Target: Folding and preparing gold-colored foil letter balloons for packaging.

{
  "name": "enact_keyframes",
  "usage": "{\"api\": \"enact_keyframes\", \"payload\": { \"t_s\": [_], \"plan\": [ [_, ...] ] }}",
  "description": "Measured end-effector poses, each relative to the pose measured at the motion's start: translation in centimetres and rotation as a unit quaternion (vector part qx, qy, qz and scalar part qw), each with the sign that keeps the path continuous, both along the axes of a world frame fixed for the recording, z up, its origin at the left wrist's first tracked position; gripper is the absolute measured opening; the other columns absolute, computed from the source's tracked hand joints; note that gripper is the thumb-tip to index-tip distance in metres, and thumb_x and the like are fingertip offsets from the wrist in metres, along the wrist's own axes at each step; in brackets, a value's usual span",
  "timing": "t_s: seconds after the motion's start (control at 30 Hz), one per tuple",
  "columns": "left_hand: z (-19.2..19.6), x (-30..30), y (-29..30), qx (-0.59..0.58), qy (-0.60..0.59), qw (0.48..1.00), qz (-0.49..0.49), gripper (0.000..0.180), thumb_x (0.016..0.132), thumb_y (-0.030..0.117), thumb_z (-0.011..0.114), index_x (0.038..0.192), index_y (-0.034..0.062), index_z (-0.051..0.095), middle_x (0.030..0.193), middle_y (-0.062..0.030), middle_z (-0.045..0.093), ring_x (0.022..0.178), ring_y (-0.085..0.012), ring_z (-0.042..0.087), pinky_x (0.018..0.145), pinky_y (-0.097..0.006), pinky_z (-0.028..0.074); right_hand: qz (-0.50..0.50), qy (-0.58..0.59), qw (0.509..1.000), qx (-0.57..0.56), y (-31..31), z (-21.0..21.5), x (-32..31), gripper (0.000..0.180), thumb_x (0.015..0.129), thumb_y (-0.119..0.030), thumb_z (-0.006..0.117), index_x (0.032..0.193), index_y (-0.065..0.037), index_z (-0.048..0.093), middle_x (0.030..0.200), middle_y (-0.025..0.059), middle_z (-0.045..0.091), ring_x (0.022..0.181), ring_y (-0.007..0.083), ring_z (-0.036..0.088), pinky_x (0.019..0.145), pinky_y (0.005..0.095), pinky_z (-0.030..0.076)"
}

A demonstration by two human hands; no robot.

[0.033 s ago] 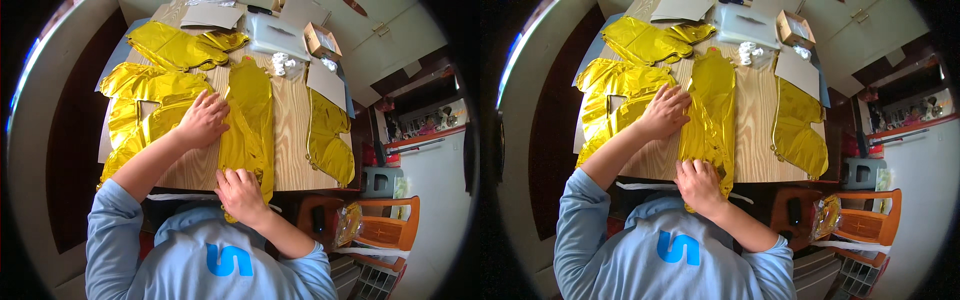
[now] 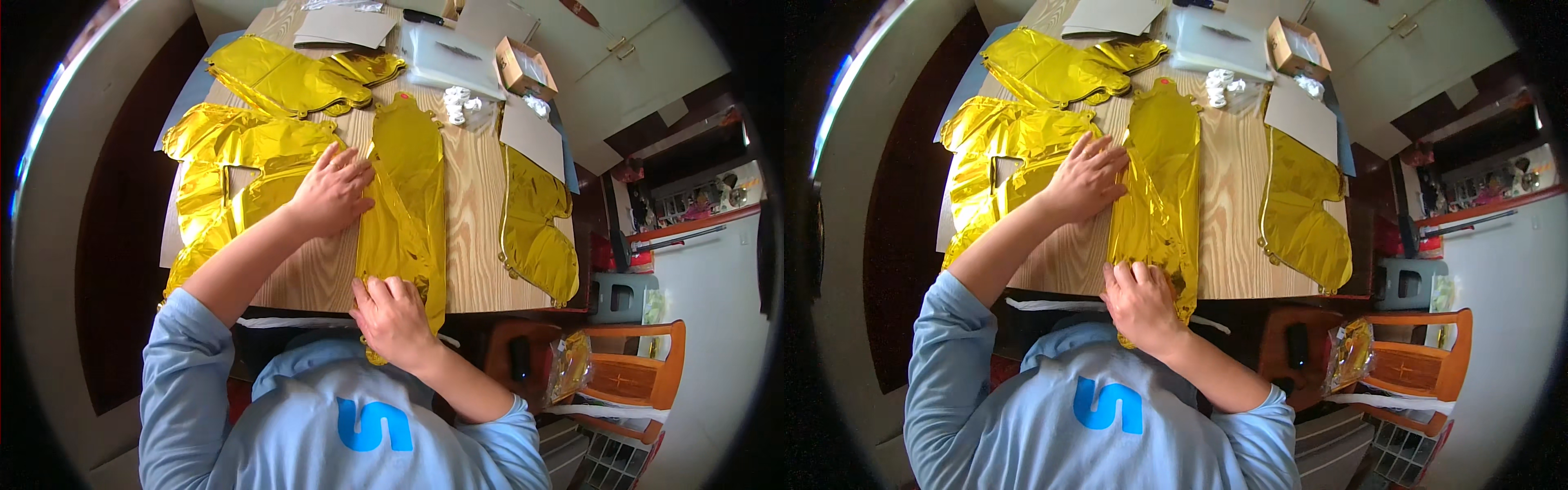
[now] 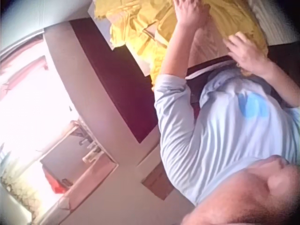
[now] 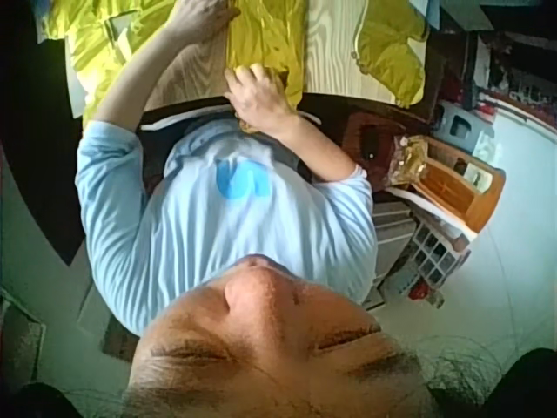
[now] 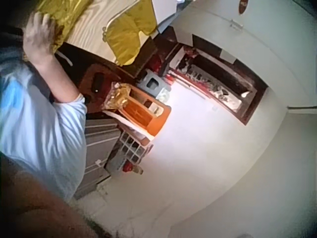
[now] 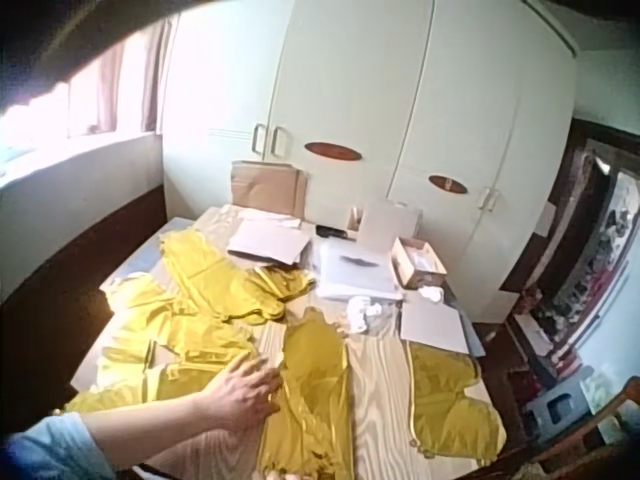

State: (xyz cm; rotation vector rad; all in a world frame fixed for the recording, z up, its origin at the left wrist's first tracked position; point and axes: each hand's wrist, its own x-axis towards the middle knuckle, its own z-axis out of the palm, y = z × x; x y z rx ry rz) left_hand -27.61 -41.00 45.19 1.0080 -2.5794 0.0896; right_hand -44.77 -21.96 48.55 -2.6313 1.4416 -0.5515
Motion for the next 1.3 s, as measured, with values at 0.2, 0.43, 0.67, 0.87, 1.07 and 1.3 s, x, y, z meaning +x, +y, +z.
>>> {"api": "enact_keyframes", "payload": {
  "t_s": [0.2,0.43,0.67,0.87,1.07,1.3],
  "plan": [
    [1.1,-0.8,-3.6,0.053,-0.064,0.996,0.038,0.053,0.095,0.041,0.065,0.136,0.0082,0.061,0.142,-0.0071,0.058,0.144,-0.0293,0.042,0.127,-0.054,0.017,0.0,0.004,1.0,0.002,0.1,-0.1,-0.1,0.048,0.083,-0.025,0.077,0.122,0.0,0.067,0.103,0.0093,0.058,0.095,0.026,0.053,0.082,0.0406,0.045],
    [1.6,-0.7,-4.1,0.1,0.024,0.993,0.057,0.053,0.096,0.035,0.065,0.143,0.0123,0.056,0.143,-0.0122,0.058,0.145,-0.0324,0.041,0.126,-0.055,0.019,-0.013,-0.003,1.0,-0.002,0.2,-0.2,0.1,0.05,0.079,-0.023,0.08,0.123,-0.002,0.068,0.103,0.0079,0.059,0.096,0.0259,0.053,0.084,0.0409,0.045],
    [0.9,-0.1,3.9,0.049,0.048,0.997,0.024,0.062,0.097,0.038,0.063,0.147,0.003,0.049,0.155,-0.019,0.046,0.149,-0.035,0.036,0.125,-0.053,0.019,-0.037,-0.073,0.997,0.001,0.5,0.1,-0.5,0.047,0.082,-0.02,0.078,0.125,-0.004,0.068,0.109,0.0084,0.061,0.099,0.0274,0.056,0.087,0.0422,0.046],
    [1.2,0.4,5.0,0.071,0.03,0.996,0.047,0.065,0.099,0.039,0.06,0.147,-0.003,0.047,0.157,-0.0232,0.042,0.15,-0.0377,0.033,0.125,-0.053,0.019,-0.095,-0.14,0.983,-0.07,-1.6,2.7,-6.6,0.033,0.087,-0.011,0.074,0.118,-0.001,0.069,0.11,0.0119,0.068,0.102,0.0302,0.064,0.09,0.0441,0.048],
    [1.0,-1.4,4.0,0.095,-0.01,0.994,0.047,0.074,0.101,0.046,0.055,0.152,-0.0052,0.038,0.161,-0.024,0.036,0.154,-0.0379,0.026,0.126,-0.052,0.014,-0.109,-0.108,0.988,-0.029,-5.3,0.6,-10.4,0.03,0.091,-0.016,0.071,0.118,-0.002,0.071,0.124,0.013,0.068,0.115,0.0314,0.063,0.102,0.0436,0.048],
    [0.1,-0.8,4.3,0.084,0.009,0.996,0.03,0.08,0.099,0.05,0.058,0.155,-0.0026,0.036,0.163,-0.0237,0.033,0.154,-0.039,0.026,0.126,-0.052,0.016,-0.092,-0.066,0.993,-0.017,-6.6,-1.1,-10.4,0.031,0.091,-0.018,0.071,0.118,-0.003,0.072,0.13,0.0119,0.065,0.124,0.0299,0.057,0.108,0.0426,0.044]
  ]
}}
